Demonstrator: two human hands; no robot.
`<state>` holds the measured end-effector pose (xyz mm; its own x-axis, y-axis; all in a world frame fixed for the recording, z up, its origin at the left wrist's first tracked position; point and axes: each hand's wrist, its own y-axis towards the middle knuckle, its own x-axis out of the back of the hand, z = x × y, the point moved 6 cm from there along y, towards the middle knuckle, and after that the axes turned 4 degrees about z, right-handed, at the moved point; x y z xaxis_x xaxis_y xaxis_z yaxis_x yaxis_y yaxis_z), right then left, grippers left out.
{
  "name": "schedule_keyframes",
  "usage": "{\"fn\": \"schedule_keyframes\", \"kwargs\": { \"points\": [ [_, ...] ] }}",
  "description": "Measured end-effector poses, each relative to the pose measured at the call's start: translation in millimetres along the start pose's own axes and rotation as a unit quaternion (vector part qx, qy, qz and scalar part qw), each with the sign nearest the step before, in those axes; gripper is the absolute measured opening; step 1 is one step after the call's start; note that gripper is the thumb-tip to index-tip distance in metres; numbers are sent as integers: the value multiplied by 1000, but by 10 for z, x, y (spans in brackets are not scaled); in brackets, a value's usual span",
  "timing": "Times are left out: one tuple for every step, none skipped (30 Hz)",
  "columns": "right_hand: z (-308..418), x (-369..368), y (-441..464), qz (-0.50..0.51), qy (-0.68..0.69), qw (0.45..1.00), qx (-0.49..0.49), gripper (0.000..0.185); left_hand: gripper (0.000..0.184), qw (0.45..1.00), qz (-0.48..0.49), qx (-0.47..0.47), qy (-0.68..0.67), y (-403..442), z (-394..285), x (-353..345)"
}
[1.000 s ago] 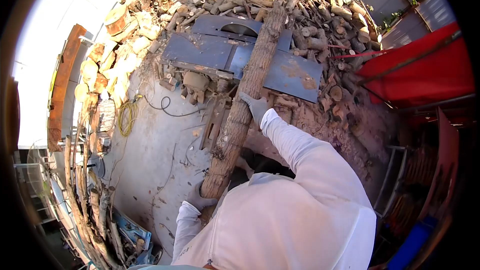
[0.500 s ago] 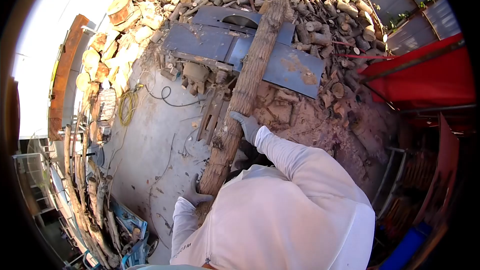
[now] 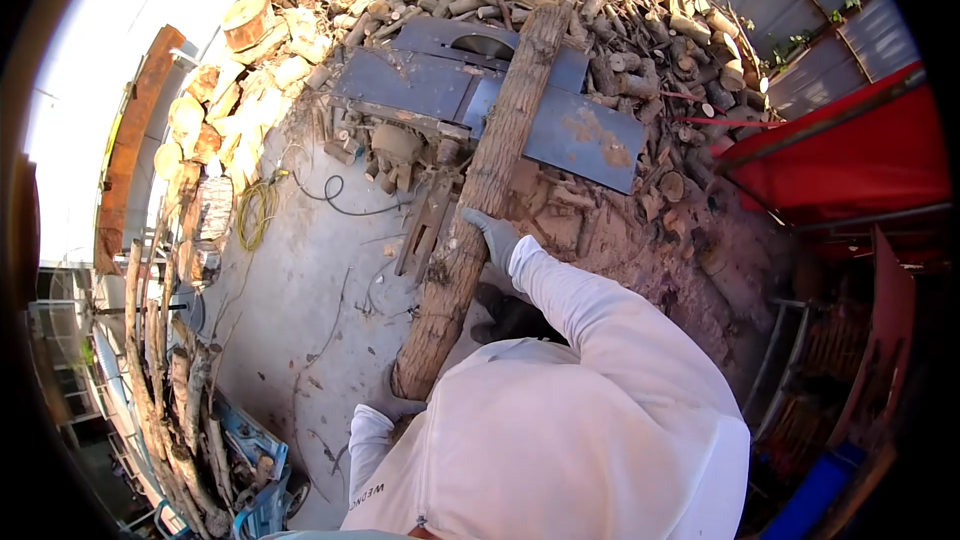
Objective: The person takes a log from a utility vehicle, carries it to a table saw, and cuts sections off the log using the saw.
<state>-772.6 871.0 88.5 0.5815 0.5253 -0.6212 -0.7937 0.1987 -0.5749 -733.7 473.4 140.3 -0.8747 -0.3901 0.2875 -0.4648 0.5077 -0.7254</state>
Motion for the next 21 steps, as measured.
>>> {"fn": "schedule_keyframes", "kwargs": {
  "points": [
    [-31, 22, -10, -14, 5, 1000, -16, 43, 121, 1000, 1, -1, 2, 4, -4, 8],
    [-42, 24, -8, -15, 6, 1000, -14, 43, 121, 1000, 2, 3, 7, 10, -5, 12],
    [-57, -11, -2, -15, 22, 999, -24, 43, 122, 1000, 2, 8, 13, 3, 3, 12],
    [-70, -40, 8, -15, 38, 999, -35, 42, 122, 1000, 3, 8, 14, 17, 89, -1],
    [-98, -19, 57, -15, 40, 999, -34, 42, 121, 999, -22, 11, 43, 51, 233, 15],
    [-134, 8, 130, -15, 41, 999, -30, 42, 121, 996, -48, 14, 72, 61, 317, 51],
    [-172, 28, 191, -15, 41, 999, -27, 41, 121, 996, -49, 13, 74, 40, 271, 91],
    [-215, 45, 250, -14, 42, 999, -24, 41, 121, 996, -39, 28, 75, 39, 244, 134],
    [-229, 28, 284, -10, 48, 999, -17, 40, 121, 996, -29, 43, 77, 39, 235, 162],
    [-241, 18, 309, -6, 54, 998, -10, 39, 121, 996, -29, 41, 78, 46, 259, 180],
    [-254, 14, 331, -6, 54, 998, -7, 39, 121, 995, -37, 43, 81, 61, 293, 205],
    [-257, -28, 335, 5, 68, 998, -14, 39, 121, 994, -44, 46, 84, 75, 301, 236],
    [-259, -61, 338, 16, 82, 996, -21, 39, 121, 995, -45, 43, 83, 91, 305, 256],
    [-257, -73, 332, 15, 80, 996, -20, 39, 121, 994, -43, 50, 85, 98, 321, 270],
    [-240, -99, 294, 1, 74, 997, -18, 38, 121, 994, -41, 57, 87, 96, 326, 277],
    [-209, -127, 268, -13, 68, 997, -15, 37, 121, 994, -42, 56, 86, 101, 313, 278],
    [-209, -128, 269, -13, 68, 998, -15, 37, 121, 993, -49, 53, 94, 90, 301, 287],
    [-218, -133, 276, -6, 71, 997, -22, 37, 121, 992, -56, 50, 104, 85, 301, 306],
    [-226, -149, 295, 1, 74, 997, -29, 37, 121, 992, -56, 50, 104, 100, 323, 321],
    [-251, -149, 318, 1, 74, 997, -29, 37, 121, 993, -56, 44, 90, 115, 362, 314],
    [-284, -130, 351, -9, 81, 996, -27, 38, 121, 995, -56, 38, 75, 129, 393, 304]
  ]
}}
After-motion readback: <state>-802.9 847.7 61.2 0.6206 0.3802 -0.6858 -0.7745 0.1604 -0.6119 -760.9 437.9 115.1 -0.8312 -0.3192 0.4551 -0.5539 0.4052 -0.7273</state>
